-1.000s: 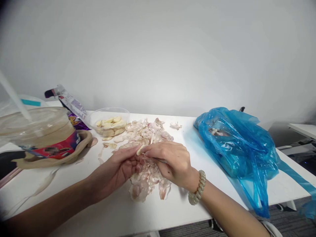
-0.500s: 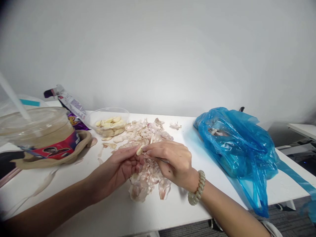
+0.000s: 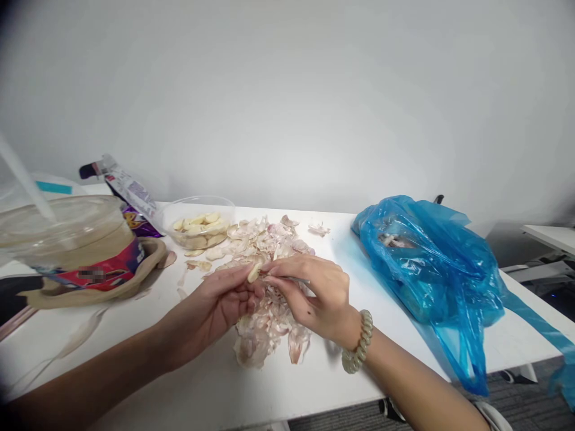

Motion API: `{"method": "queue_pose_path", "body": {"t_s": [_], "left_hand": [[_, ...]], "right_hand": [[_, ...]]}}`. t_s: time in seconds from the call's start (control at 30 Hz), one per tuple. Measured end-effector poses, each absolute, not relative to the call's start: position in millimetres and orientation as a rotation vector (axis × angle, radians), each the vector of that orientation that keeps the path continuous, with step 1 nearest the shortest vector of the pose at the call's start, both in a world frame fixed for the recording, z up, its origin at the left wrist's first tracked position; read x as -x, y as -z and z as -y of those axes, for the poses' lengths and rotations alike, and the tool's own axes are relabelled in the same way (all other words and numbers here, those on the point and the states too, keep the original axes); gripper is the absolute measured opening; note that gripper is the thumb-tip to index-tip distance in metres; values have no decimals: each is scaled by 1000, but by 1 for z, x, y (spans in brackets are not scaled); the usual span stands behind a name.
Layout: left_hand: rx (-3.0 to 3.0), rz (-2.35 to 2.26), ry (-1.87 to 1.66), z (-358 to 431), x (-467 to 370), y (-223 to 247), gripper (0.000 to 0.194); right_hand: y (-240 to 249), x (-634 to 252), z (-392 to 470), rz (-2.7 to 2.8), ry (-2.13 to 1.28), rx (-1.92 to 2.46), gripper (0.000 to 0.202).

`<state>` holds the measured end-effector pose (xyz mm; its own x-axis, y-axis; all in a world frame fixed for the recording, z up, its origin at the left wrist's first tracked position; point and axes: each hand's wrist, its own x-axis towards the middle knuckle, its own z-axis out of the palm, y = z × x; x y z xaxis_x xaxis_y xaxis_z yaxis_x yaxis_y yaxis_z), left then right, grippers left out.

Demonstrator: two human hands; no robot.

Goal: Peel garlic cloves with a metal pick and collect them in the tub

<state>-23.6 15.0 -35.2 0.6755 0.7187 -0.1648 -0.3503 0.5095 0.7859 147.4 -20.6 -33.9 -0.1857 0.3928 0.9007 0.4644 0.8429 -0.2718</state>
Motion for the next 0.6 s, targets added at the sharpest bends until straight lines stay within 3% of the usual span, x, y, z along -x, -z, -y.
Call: {"method": "queue_pose_path", "body": {"t_s": [0.6], "left_hand": [[-764, -553, -717, -16, 23, 35, 21]], "right_hand": [[32, -147, 20, 1828, 20, 688, 31]]}}
